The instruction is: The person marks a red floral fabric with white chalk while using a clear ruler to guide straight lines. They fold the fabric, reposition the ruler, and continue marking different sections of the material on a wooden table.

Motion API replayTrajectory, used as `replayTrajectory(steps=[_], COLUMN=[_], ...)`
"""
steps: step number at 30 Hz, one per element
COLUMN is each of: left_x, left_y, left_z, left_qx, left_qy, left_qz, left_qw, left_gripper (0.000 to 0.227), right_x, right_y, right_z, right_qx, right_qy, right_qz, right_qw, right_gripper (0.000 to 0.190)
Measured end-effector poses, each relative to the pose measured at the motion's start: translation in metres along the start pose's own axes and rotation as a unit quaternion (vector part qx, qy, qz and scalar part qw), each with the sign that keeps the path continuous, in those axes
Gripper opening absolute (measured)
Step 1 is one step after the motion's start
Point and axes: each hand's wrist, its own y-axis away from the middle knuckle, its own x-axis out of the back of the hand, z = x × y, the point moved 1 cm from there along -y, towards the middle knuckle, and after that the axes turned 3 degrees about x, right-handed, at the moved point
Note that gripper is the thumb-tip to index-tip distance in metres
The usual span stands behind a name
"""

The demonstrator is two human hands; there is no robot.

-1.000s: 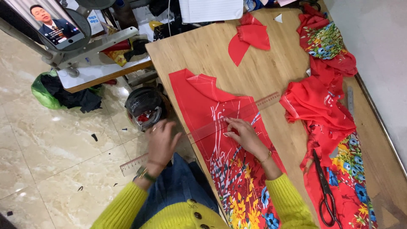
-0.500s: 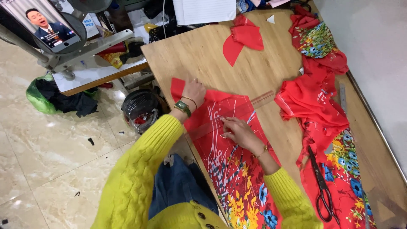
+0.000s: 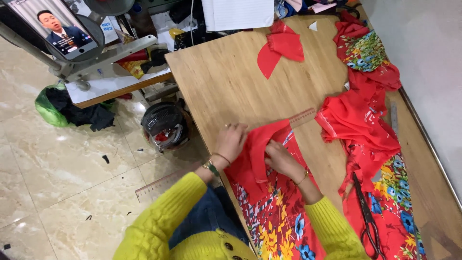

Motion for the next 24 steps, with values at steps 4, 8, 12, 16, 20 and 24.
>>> replayTrajectory(steps=[4,8,12,16,20,24], left_x=[0.004,-0.010,0.013,-0.010,-0.019,-0.019], left_y=[0.030,0.046,0.067,0.075,0.076,0.077], left_z=[0.030,0.039,0.060,0.056,0.052,0.049], left_qx=[-0.034,-0.083,-0.141,-0.147,-0.152,-0.141], left_qy=[-0.079,-0.107,-0.178,-0.247,-0.284,-0.279], left_qz=[-0.031,0.016,0.027,0.020,-0.017,-0.048], left_qw=[0.996,0.991,0.973,0.958,0.947,0.949], left_gripper=[0.044,0.048,0.045,0.047,0.048,0.050], right_x=[0.003,-0.011,-0.012,-0.009,0.040,0.044], right_y=[-0.003,-0.002,-0.001,0.000,0.021,0.005], right_z=[-0.002,0.017,0.024,0.017,-0.013,0.051], right_qx=[-0.005,-0.003,0.012,0.000,-0.048,-0.115], right_qy=[0.004,-0.013,-0.010,-0.001,-0.026,0.156], right_qz=[-0.018,-0.026,-0.028,-0.029,-0.001,0.086], right_qw=[1.000,1.000,1.000,1.000,0.998,0.977], right_gripper=[0.024,0.027,0.025,0.025,0.022,0.016])
